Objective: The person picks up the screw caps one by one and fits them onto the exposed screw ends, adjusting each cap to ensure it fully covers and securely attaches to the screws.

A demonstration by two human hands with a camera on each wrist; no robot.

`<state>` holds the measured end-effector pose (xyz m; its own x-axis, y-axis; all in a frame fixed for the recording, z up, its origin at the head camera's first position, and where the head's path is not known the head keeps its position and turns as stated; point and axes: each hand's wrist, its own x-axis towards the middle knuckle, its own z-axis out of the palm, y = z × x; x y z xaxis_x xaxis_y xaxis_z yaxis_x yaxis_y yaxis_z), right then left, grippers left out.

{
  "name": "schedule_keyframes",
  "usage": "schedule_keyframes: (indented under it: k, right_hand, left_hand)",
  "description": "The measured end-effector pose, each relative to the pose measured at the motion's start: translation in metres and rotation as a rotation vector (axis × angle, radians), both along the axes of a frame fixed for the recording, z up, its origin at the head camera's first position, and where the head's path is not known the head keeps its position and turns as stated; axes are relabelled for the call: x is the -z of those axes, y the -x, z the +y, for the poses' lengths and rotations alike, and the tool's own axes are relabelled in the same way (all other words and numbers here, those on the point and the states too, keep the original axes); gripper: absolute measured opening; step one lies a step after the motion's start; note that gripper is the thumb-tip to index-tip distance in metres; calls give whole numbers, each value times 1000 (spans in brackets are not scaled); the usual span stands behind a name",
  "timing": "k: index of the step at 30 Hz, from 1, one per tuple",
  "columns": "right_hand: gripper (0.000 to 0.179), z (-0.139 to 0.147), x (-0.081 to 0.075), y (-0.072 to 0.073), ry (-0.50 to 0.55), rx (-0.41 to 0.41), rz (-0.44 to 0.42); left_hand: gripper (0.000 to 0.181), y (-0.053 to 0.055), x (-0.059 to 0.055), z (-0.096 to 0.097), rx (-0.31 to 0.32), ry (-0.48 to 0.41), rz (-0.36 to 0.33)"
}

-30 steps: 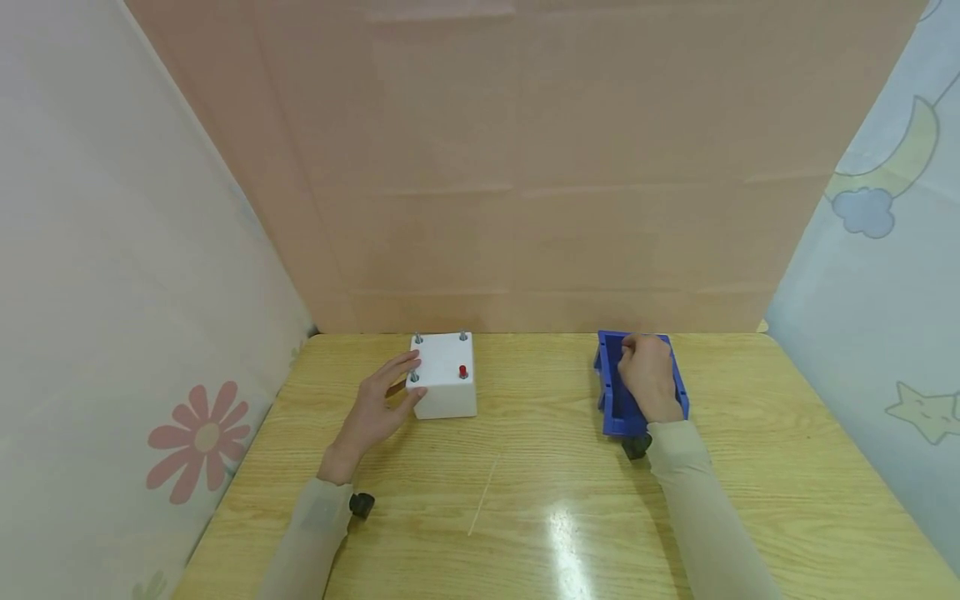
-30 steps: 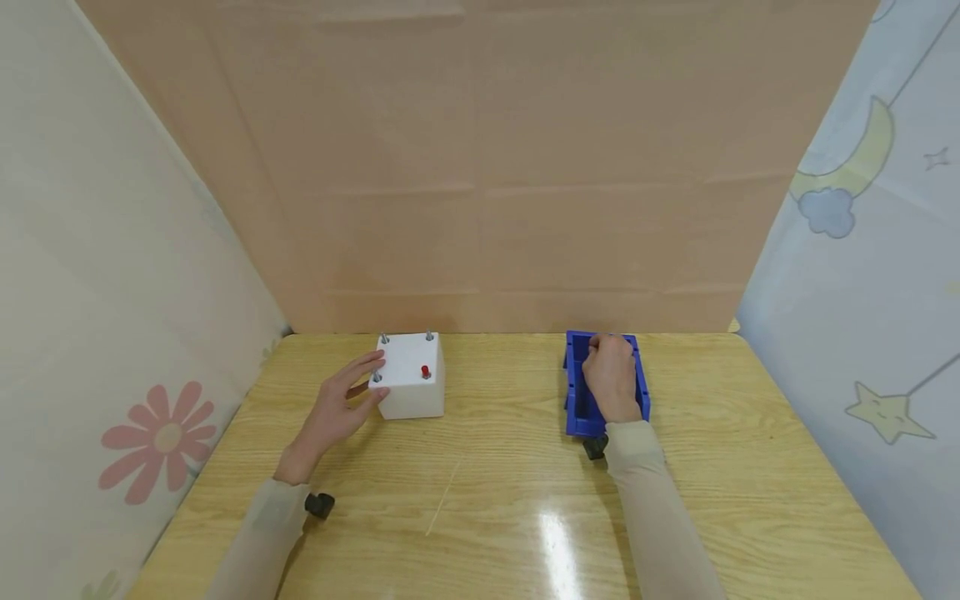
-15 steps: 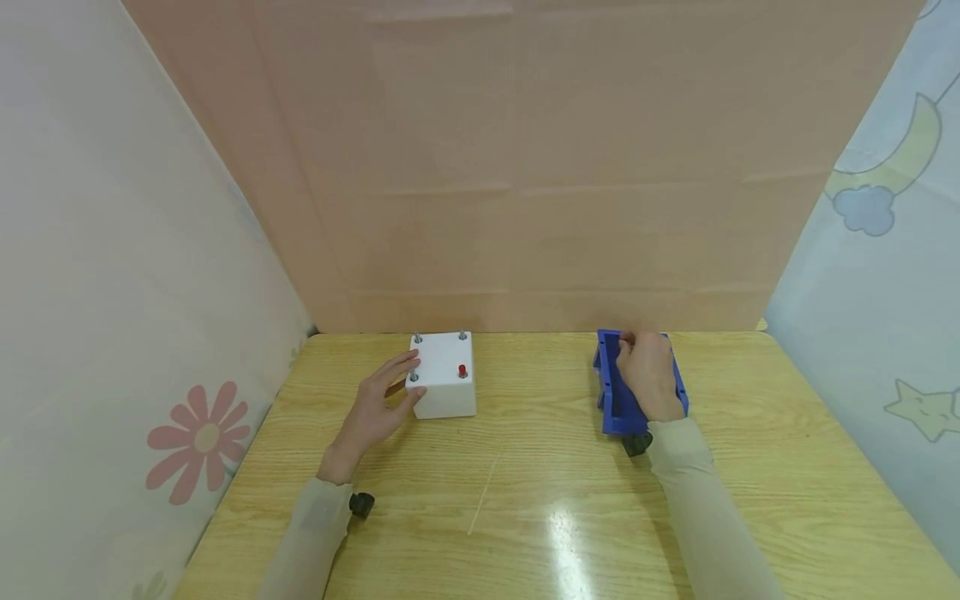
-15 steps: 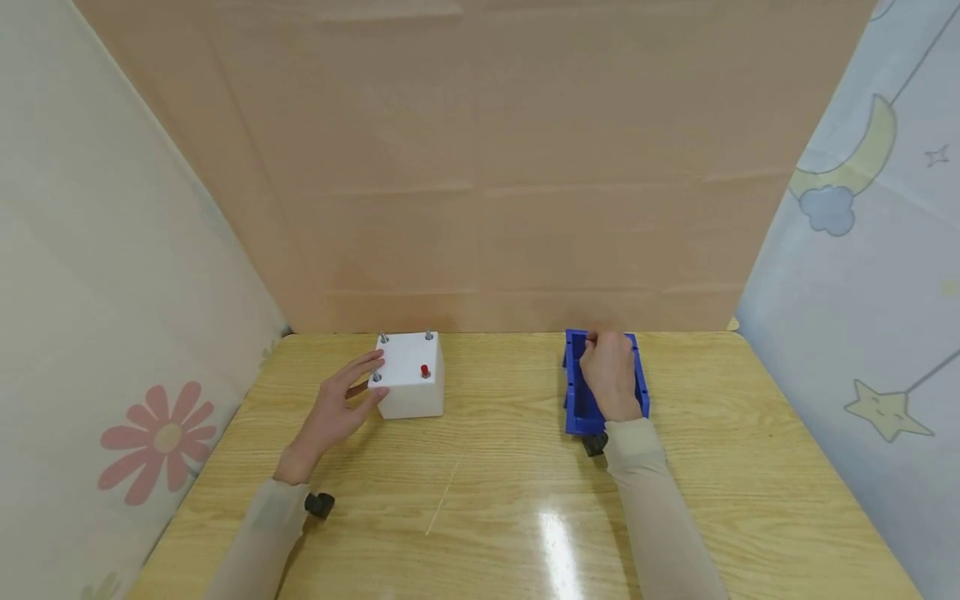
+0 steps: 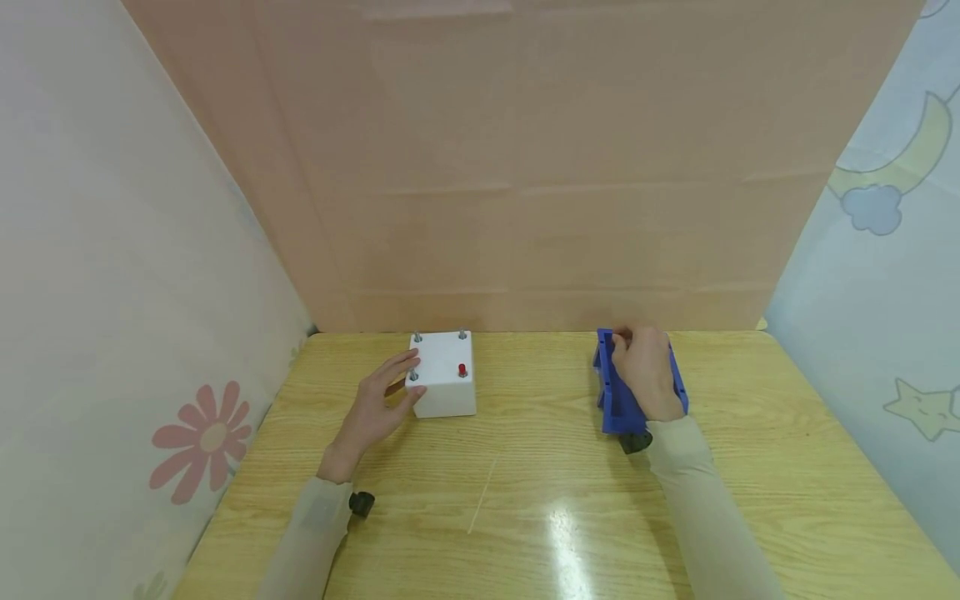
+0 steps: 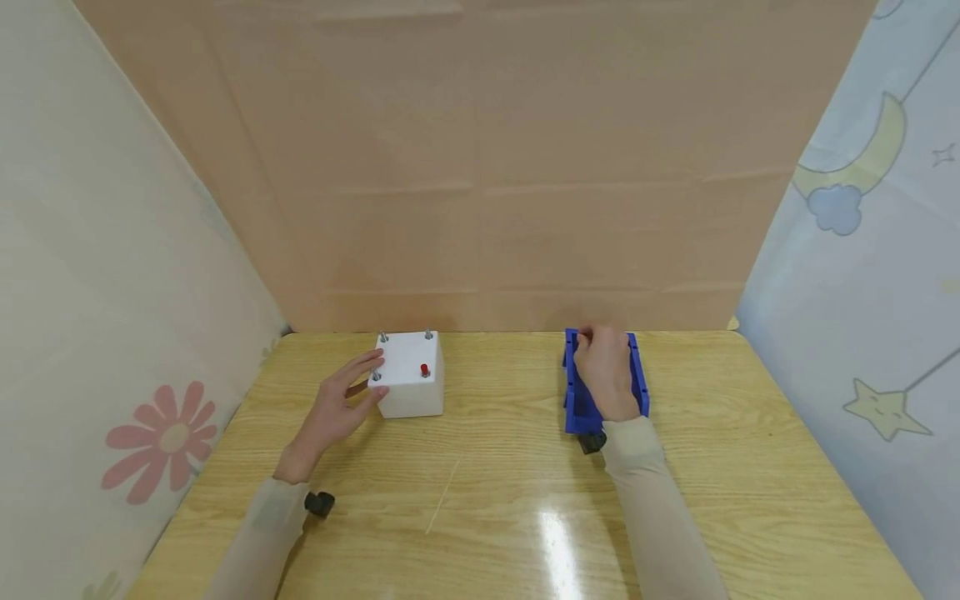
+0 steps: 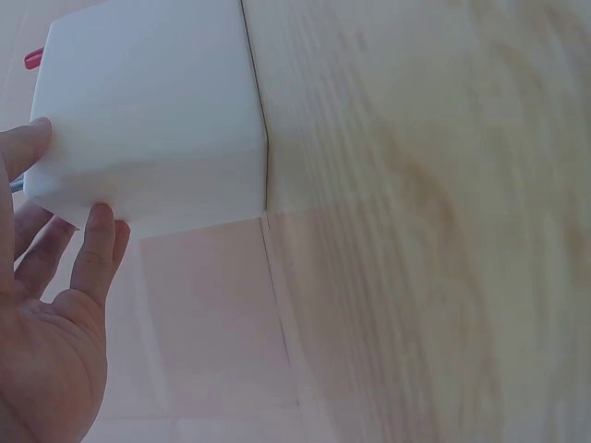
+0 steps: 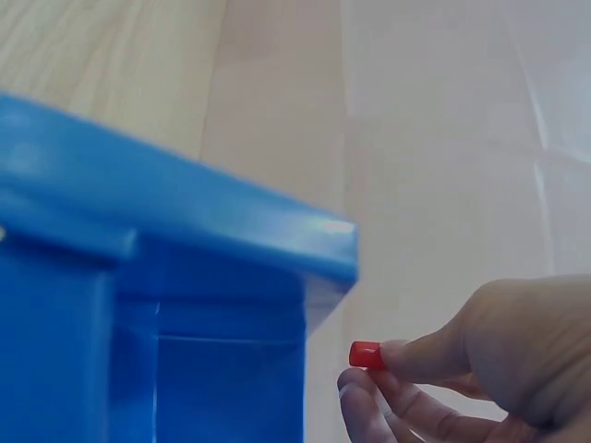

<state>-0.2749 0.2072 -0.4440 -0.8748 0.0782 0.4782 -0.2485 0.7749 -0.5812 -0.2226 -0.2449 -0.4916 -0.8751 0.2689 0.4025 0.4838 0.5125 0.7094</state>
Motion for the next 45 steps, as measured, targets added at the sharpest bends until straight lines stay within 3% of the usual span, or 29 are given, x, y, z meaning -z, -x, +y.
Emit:
schedule_keyframes:
  k: [13,27,45]
  right_hand:
    - [14,-13,-17,-6,85,-68,-9]
    - [15,-34,-31,-16,98,-106,-10]
    - [12,-52,-37,-20,113,-175,-10]
  left_hand:
    - [50,2,0,2,6,6,17]
    - [50,2,1,3,6,-1,22]
    - [50,1,1,3,18,-5,50]
